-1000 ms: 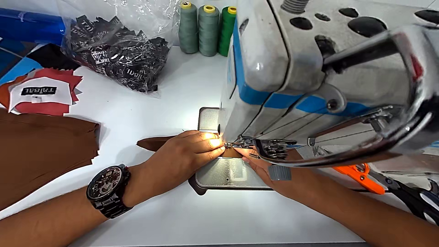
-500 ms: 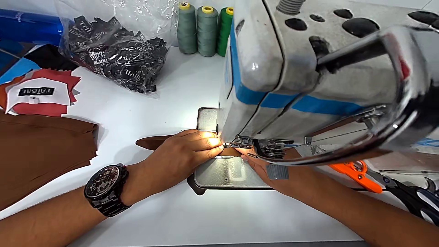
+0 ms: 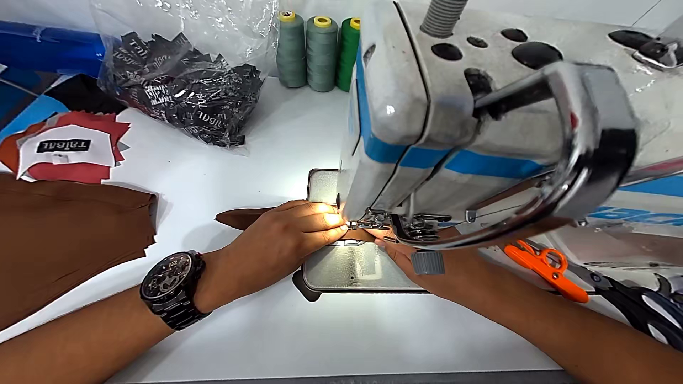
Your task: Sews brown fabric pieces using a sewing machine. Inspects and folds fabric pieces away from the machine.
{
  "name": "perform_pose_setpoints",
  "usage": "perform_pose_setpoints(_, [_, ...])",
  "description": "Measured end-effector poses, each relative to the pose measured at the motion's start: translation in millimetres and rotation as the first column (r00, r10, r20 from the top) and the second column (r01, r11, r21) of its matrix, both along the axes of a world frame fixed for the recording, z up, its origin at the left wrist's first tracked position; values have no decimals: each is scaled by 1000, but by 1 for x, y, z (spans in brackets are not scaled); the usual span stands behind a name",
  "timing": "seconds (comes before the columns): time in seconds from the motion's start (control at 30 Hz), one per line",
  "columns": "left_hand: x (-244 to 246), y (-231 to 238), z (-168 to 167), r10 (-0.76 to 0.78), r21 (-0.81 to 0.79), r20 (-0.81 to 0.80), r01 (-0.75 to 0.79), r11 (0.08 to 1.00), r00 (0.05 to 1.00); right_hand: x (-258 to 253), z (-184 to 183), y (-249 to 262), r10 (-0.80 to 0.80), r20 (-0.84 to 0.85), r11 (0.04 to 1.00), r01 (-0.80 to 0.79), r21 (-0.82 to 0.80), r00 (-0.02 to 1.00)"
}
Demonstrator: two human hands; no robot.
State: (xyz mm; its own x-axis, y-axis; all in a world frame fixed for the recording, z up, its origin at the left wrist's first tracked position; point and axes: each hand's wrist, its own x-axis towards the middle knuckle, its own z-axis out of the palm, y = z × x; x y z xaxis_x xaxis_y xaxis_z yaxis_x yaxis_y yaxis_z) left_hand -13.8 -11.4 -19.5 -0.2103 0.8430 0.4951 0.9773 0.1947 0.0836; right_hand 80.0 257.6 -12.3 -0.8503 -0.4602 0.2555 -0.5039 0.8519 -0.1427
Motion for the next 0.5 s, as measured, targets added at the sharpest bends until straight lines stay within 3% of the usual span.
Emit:
perform_pose_setpoints(0.13, [-1,0,-1,1,-9,7,0,1000,1000,0,2,0,1,0,999,-1,33,1000])
perform_pose_setpoints(0.33, [13,-6,-6,-36,-49,56,39,998,998,4,-16,7,86,-95,994,-92,-55,992])
perform_pose_setpoints(0.5, [22,-4,-6,-41,-90,60,46,995,997,3,-16,2,-38,-173,988,11,-153,984])
